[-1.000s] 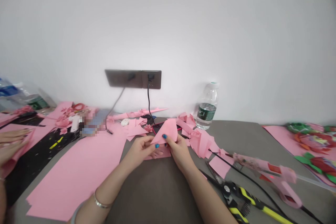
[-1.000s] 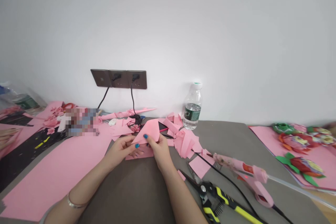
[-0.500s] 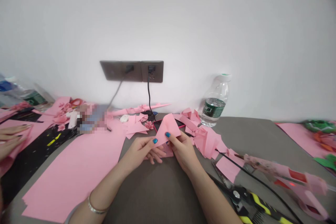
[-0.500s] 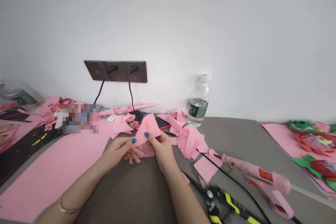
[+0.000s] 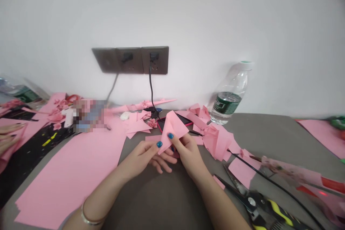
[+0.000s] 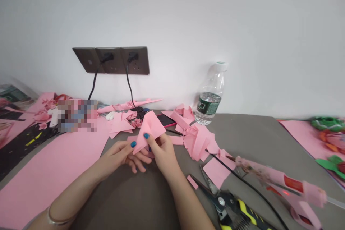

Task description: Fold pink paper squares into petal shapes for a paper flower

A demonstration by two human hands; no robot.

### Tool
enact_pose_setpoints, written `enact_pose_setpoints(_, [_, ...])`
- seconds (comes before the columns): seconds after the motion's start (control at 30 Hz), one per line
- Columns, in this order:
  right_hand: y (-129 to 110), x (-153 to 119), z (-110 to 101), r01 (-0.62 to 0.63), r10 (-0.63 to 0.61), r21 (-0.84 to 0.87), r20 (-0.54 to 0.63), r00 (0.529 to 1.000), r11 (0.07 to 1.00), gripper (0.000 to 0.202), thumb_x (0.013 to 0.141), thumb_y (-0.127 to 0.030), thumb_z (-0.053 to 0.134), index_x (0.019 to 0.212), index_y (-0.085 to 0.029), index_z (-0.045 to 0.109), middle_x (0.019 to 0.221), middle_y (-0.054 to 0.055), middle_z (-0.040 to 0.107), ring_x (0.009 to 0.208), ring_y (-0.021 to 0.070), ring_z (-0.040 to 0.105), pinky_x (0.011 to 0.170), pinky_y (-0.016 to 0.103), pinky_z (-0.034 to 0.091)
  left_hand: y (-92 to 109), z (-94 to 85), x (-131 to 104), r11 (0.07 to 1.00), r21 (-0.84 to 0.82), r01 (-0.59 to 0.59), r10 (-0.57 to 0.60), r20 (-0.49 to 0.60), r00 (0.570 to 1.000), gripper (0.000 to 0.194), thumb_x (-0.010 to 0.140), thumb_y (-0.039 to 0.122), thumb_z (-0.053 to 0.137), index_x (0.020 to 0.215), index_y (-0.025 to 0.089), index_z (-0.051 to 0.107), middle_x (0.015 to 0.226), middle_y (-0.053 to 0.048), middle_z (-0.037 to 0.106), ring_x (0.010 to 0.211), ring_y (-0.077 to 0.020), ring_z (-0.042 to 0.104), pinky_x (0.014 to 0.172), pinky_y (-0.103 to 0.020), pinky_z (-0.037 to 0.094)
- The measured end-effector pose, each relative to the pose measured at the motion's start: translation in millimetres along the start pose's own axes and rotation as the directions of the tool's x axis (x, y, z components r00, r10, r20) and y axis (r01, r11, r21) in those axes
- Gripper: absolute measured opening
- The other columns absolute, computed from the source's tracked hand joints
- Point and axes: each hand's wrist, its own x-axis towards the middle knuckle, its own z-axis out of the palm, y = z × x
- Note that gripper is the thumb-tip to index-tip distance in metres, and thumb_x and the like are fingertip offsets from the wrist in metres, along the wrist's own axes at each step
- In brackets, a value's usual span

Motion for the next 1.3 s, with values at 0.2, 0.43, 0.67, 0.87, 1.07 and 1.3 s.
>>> enact_pose_setpoints(0.2, [-2.5,-1.6,1.7,0.025,-0.025,-0.082,0.0,1.0,0.996,0.042,0.078,-0.055,0.062,0.06,-0.019,0.052,0.054,-0.004,0.044,0.05,0.0107,0.038,0.047,0.024,0.034,3.5,-2.2,-3.6,0.998,0.056,-0.007,0.003,0.073,0.997,0.045,0.092,0.054,0.05,0.081,0.012,0.062,0.081,-0.016,0.078,0.053,-0.0142,0.069,0.044,-0.017,0.043])
enact_pose_setpoints(0.43, [-1.9,-2.3,1.6,0.01,-0.008,-0.14,0.016,1.0,0.99,0.055,0.081,-0.063,0.055,0.05,-0.02,0.044,0.047,-0.004,0.037,0.045,0.0091,0.032,0.044,0.024,0.026,6.1,-1.5,-7.3,0.998,0.049,0.042,-0.046,0.088,0.995,0.046,0.094,0.055,0.043,0.075,0.016,0.054,0.058,-0.005,0.068,0.042,-0.0087,0.054,0.042,-0.017,0.034])
enact_pose_setpoints(0.67, [4.4,-6.2,1.2,-0.067,0.063,-0.124,-0.038,0.997,0.99,0.057,0.078,-0.068,0.055,0.051,-0.022,0.035,0.05,-0.005,0.03,0.048,0.0086,0.027,0.044,0.024,0.023,8.6,-1.2,-6.5,0.996,0.082,0.023,-0.03,0.089,0.996,0.045,0.093,0.055,0.045,0.069,0.017,0.05,0.048,0.0,0.058,0.039,-0.0083,0.046,0.042,-0.019,0.032])
enact_pose_setpoints(0.87, [3.6,-7.8,1.8,-0.094,0.092,-0.066,-0.031,0.995,0.993,0.059,0.075,-0.073,0.056,0.053,-0.021,0.037,0.051,-0.005,0.032,0.049,0.0094,0.029,0.045,0.024,0.027,9.4,-2.2,-7.7,0.99,0.143,0.017,-0.031,0.1,0.995,0.045,0.095,0.053,0.043,0.066,0.018,0.048,0.045,0.001,0.056,0.037,-0.0077,0.041,0.042,-0.02,0.03])
enact_pose_setpoints(1.07, [6.5,-7.1,1.8,-0.123,0.128,0.057,-0.094,0.987,0.991,0.057,0.074,-0.068,0.062,0.055,-0.022,0.034,0.053,-0.007,0.029,0.048,0.0089,0.03,0.046,0.022,0.031,8.4,-3.2,-7.8,0.993,0.112,0.022,-0.035,0.119,0.992,0.046,0.092,0.057,0.046,0.067,0.019,0.048,0.045,0.001,0.057,0.038,-0.0087,0.042,0.041,-0.02,0.03])
enact_pose_setpoints(1.3, [-0.8,-8.4,2.2,-0.084,0.081,-0.063,-0.041,0.996,0.994,0.057,0.076,-0.07,0.056,0.053,-0.021,0.039,0.053,-0.004,0.034,0.05,0.0107,0.034,0.045,0.024,0.033,8.1,-0.3,-6.8,0.997,0.082,0.013,-0.024,0.133,0.991,0.048,0.094,0.055,0.042,0.082,0.014,0.063,0.064,-0.007,0.071,0.044,-0.0086,0.048,0.045,-0.021,0.032])
